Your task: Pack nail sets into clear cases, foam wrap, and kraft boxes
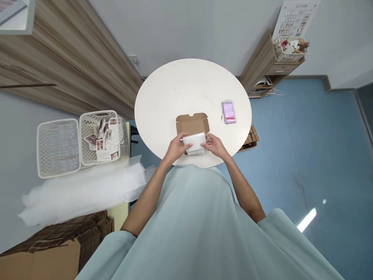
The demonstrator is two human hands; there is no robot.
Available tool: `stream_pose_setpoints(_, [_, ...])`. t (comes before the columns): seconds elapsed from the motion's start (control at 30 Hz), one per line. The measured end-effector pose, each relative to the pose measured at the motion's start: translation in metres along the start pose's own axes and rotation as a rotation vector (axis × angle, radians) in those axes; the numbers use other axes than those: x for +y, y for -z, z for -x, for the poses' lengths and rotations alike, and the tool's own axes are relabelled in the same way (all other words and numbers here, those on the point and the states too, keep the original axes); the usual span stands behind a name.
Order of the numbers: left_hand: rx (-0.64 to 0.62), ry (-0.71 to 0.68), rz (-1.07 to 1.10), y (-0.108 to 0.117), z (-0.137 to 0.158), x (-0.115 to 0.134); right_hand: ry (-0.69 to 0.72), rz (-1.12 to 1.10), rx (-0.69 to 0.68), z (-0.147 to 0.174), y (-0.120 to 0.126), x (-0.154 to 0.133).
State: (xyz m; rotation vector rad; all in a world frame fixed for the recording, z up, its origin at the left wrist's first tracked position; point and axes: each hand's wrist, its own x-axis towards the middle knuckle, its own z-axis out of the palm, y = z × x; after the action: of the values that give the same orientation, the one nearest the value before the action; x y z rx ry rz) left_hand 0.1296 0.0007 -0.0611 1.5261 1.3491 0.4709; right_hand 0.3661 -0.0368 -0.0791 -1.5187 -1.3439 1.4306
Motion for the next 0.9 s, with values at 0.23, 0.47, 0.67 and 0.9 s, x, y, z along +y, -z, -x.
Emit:
stream_pose_setpoints(0.23, [0.244,0.268,-0.093,-0.045,-0.012,-0.031,-0.094,0.295,0.118,-0.010,-0.016,0.031])
stream_pose_setpoints(0.47, [0.193,0.130,-0.189,-0.060,-0.016,-0.045,-0.052,0.666,0.059,-0.016,-0.026,0.033])
stream_pose_setpoints(0.67, [0.169,0.062,-0.253,-0.070,-0.018,-0.055,-0.090,0.928,-0.021,-0.025,-0.033,0.034])
stream_pose_setpoints(0.9, [0.074,0.047,-0.417,-0.078,-0.019,-0.060,-0.066,1.139,-0.129,-0.031,-0.041,0.033])
